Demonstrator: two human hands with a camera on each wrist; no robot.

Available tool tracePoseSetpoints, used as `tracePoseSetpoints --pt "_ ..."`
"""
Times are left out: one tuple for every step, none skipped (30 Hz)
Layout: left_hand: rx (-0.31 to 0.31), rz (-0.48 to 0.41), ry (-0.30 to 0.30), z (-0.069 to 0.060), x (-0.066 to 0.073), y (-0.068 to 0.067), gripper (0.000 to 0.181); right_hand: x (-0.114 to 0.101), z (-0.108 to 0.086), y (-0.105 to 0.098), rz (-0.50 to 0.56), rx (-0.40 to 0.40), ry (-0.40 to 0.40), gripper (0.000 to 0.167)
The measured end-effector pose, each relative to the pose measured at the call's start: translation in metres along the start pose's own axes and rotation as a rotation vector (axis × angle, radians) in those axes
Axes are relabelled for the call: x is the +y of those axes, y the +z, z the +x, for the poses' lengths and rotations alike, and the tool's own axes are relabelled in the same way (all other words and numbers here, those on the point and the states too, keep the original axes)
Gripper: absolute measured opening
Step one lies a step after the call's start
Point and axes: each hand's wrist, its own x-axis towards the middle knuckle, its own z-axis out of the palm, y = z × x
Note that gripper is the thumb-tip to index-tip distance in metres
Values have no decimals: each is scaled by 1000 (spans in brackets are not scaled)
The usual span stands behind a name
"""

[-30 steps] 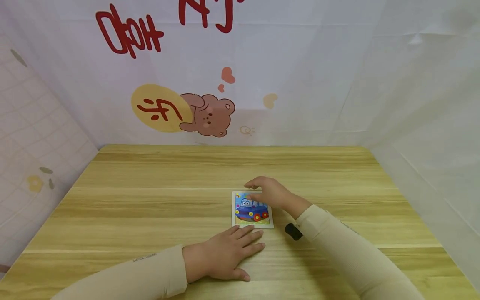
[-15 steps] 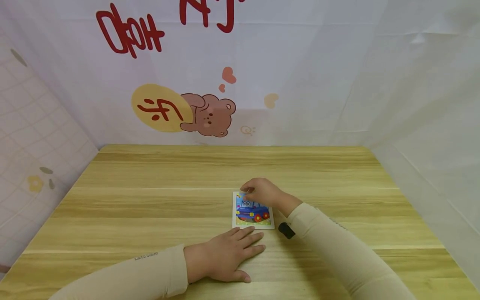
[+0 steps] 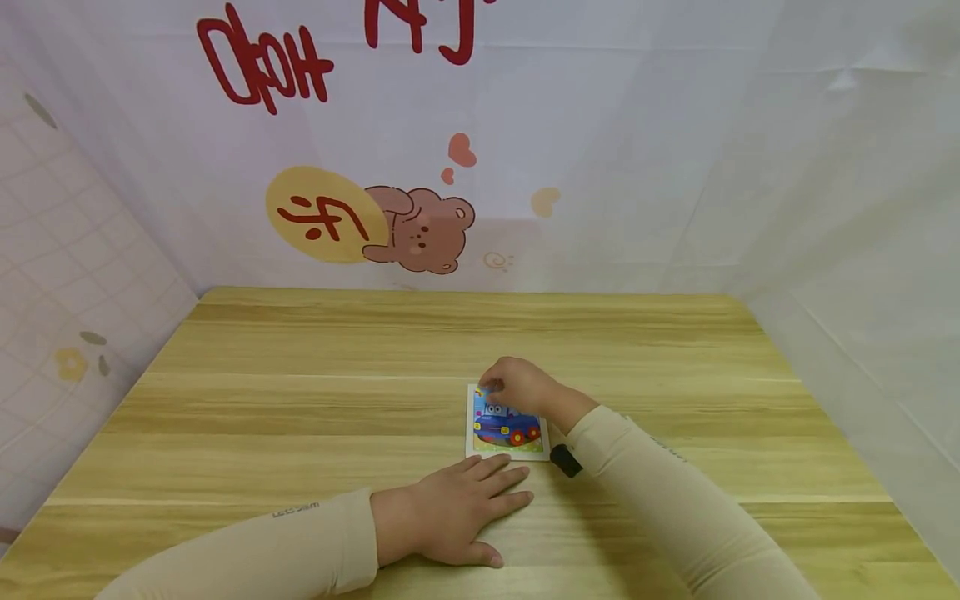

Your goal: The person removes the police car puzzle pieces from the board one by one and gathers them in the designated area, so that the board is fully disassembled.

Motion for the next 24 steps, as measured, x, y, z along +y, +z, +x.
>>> tracePoseSetpoints --pt "0 -1 0 0 0 0 74 0 1 0 -5 -2 -4 24" --pt "2 0 2 0 0 0 74 0 1 1 -9 -4 -7 24" --pt "3 1 3 0 0 0 74 -1 1 1 -11 -4 -8 24" --pt "5 4 3 0 0 0 74 -1 1 1 -12 -4 -8 24" --pt "6 5 4 0 0 0 74 -2 2 1 -9 -4 -8 23" --pt "9 7 5 0 0 0 74 -2 2 1 -3 -7 -6 22" --pt "11 7 5 0 0 -1 74 -3 2 2 4 -8 -5 22" --pt "12 7 4 0 0 -1 74 -3 2 2 9 -10 -3 21" --pt "12 7 4 0 0 0 74 -4 2 2 13 -11 -1 20" --pt "13 7 3 1 0 0 74 -5 3 2 16 -12 1 20" --pt "15 6 3 1 0 0 73 -5 3 2 20 -12 3 19" --pt "17 8 3 1 0 0 73 -6 3 2 21 -11 5 18" --pt "19 10 4 1 0 0 73 -6 4 2 18 -8 6 18" --pt "19 10 4 1 0 1 73 -6 4 3 17 -6 8 17" --pt "19 10 5 2 0 1 73 -6 4 3 16 -4 9 17" --pt "21 13 6 2 0 1 73 -6 4 3 16 -1 9 16" --pt "22 15 7 2 0 0 73 -6 5 3 17 1 10 16" --pt "22 16 9 2 -1 1 73 -5 5 3 17 3 9 15" --pt "21 15 9 2 -1 1 73 -5 5 3 20 4 10 15" --pt "18 14 9 2 -1 1 73 -5 6 3 26 5 11 14" --pt "17 15 9 2 -1 0 73 -5 6 4 31 6 12 13" --pt "14 14 10 2 -1 0 73 -5 6 3 36 6 12 13" --pt "11 12 9 2 -1 0 74 -5 6 3 42 6 13 12" --pt "5 9 8 2 -1 0 74 -5 7 3 47 7 13 12"
